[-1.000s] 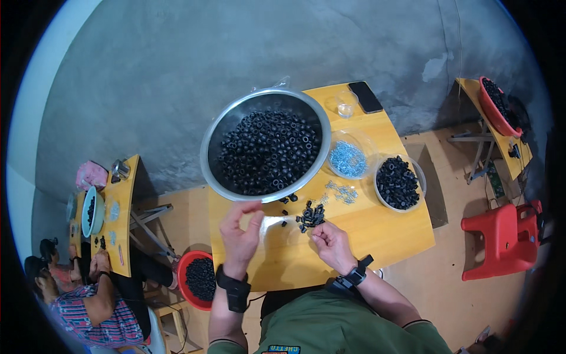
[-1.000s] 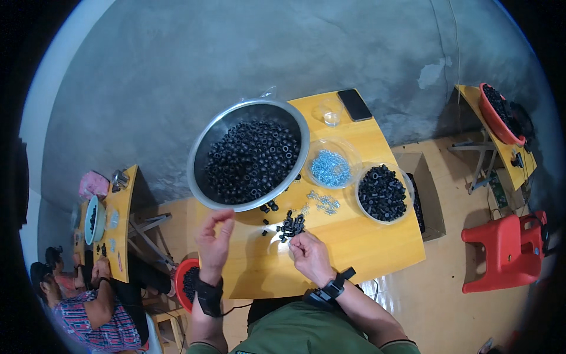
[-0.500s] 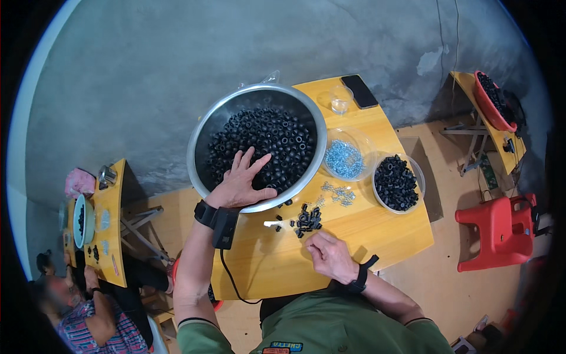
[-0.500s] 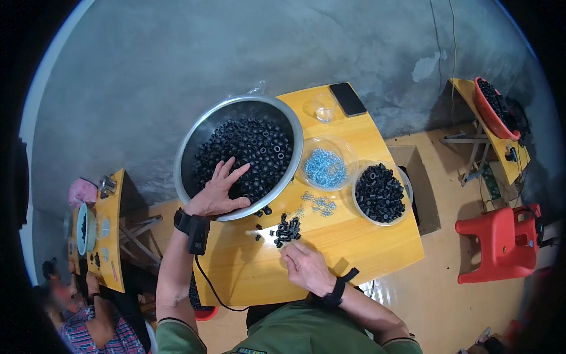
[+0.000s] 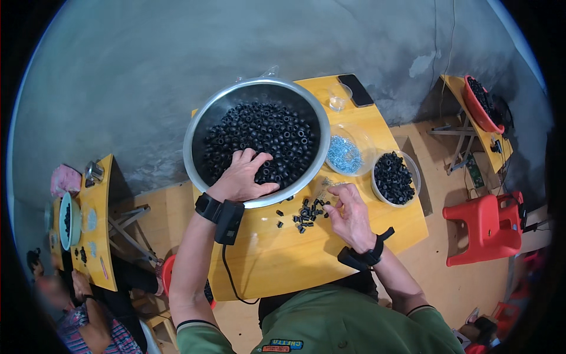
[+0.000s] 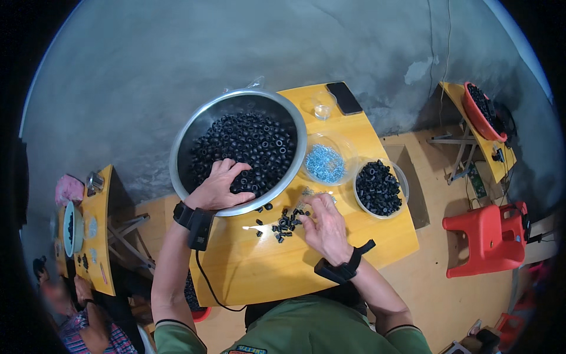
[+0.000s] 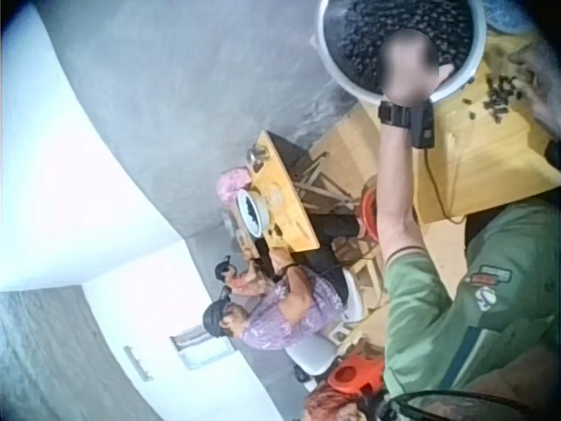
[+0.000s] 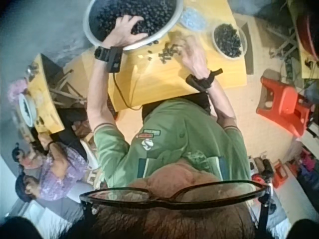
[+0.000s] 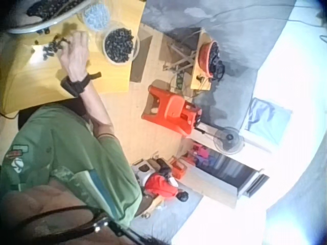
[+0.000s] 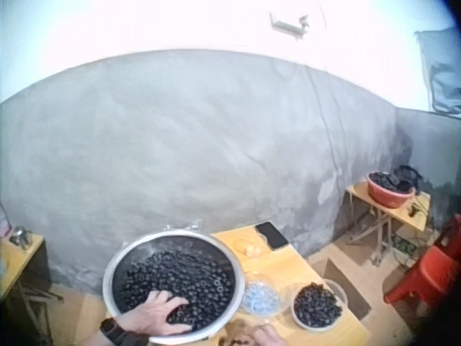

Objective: Sorting small black plastic parts and inserting metal pins into them.

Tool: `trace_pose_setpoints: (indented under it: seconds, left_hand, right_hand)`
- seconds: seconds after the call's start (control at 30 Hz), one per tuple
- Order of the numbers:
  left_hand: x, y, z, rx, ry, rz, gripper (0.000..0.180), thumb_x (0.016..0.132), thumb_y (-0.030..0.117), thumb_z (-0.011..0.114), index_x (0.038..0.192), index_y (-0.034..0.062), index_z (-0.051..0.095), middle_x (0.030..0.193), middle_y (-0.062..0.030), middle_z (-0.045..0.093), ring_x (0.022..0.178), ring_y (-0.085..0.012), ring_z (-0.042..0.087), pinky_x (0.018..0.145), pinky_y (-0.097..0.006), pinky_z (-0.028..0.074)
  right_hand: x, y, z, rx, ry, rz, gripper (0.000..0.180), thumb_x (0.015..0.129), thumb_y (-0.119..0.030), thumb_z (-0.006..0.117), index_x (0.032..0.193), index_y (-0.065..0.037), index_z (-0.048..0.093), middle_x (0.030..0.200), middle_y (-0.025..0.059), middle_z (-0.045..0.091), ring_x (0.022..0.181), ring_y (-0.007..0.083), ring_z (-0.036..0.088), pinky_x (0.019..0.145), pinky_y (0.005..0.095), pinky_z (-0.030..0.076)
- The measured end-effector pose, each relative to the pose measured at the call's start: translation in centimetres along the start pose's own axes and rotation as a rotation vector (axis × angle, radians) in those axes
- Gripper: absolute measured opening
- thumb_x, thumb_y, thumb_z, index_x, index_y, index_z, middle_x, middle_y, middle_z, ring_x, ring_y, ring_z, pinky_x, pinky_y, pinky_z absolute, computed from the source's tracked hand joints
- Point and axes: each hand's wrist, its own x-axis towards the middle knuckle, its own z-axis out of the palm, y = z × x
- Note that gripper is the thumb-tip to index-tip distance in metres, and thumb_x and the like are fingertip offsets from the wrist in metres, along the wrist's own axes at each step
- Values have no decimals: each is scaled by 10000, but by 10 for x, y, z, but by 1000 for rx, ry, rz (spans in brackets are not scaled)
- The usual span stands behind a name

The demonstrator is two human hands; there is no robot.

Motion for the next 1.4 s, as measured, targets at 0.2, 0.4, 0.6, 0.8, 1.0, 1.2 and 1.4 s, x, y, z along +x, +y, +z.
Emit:
trace_pose_setpoints:
  seconds: [0.2,0.4,0.6,0.8,1.0,1.2,1.4]
  left_hand:
    - [-9,-12,-19,-125,31,-61,817,598,452,738,1263,114,405,1284,-192,317,1206,-402,311,968,-462,333]
    - [-20,-23,-37,104,-95,-225,1087,457,520,788,1352,143,300,1327,-221,267,1233,-411,276,970,-528,284]
    - [-15,-31,-29,53,-162,-198,1101,478,424,822,1360,79,261,1279,-279,280,1189,-462,321,978,-441,345]
    - [-12,-36,-22,-93,-168,-98,1003,556,293,819,1357,60,261,1277,-328,200,1190,-470,326,995,-426,326]
    - [3,-30,-8,-208,-69,-301,716,765,289,644,1326,16,293,1335,-321,107,1254,-479,239,1040,-392,272]
    - [11,-36,6,-489,138,-412,489,925,400,349,1189,-4,423,1136,-149,333,997,-265,425,915,-342,359]
    - [14,-39,28,-1038,499,-219,266,945,332,413,940,95,533,913,5,532,806,-103,445,811,-267,359]
  right_hand:
    - [47,-61,-5,74,-141,-306,417,670,-34,665,1054,-4,503,933,152,504,810,332,530,694,394,448]
    - [115,-57,20,-324,-645,-212,744,662,-322,702,1222,55,389,1094,219,491,983,364,529,843,392,433]
    - [139,-52,45,-522,-860,-125,928,638,-437,706,1291,86,306,1124,257,459,1041,371,508,898,376,417]
    - [137,-51,59,-438,-890,-43,960,600,-333,767,1322,48,261,1155,248,399,1071,369,484,904,369,419]
    - [135,-44,74,-231,-819,35,868,639,-260,743,1309,22,268,1149,265,365,1066,414,455,935,370,392]
    - [140,-52,99,212,-715,365,477,783,-192,584,1180,-6,395,1104,155,424,929,226,495,662,321,489]
    - [139,-50,125,594,-469,599,394,851,-343,494,1126,-61,472,1093,137,446,897,235,501,521,300,506]
